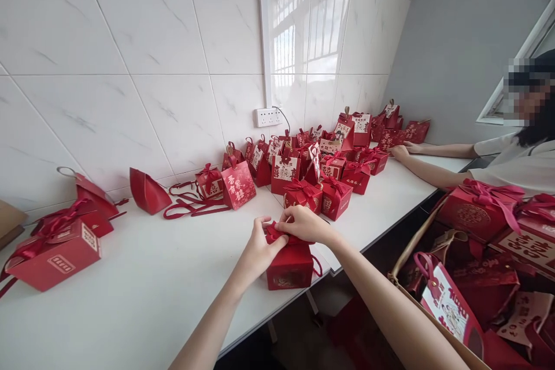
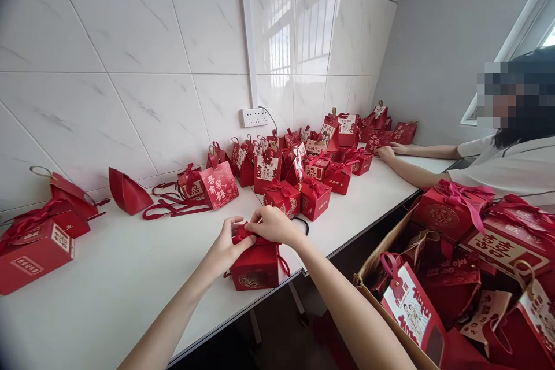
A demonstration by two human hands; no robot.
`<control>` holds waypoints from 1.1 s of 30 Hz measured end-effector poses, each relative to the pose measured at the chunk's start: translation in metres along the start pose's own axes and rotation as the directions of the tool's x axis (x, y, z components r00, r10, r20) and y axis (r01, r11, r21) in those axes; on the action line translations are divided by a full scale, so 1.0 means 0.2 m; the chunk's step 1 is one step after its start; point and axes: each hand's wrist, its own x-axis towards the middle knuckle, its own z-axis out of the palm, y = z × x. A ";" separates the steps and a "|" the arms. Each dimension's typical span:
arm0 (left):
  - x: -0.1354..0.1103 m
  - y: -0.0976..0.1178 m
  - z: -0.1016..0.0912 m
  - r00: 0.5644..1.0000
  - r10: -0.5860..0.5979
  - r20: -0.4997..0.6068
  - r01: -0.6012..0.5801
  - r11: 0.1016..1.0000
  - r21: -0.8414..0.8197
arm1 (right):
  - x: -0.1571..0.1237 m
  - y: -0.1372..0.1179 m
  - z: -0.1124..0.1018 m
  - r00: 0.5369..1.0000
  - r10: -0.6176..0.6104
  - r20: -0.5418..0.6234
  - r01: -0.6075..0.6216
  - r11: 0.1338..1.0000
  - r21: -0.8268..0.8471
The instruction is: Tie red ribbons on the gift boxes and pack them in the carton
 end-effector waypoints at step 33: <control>0.00 -0.03 -0.01 0.996 -0.053 0.073 0.059 0.995 -0.084 | -0.05 0.18 -0.04 0.973 0.177 -0.146 -0.030 0.728 0.685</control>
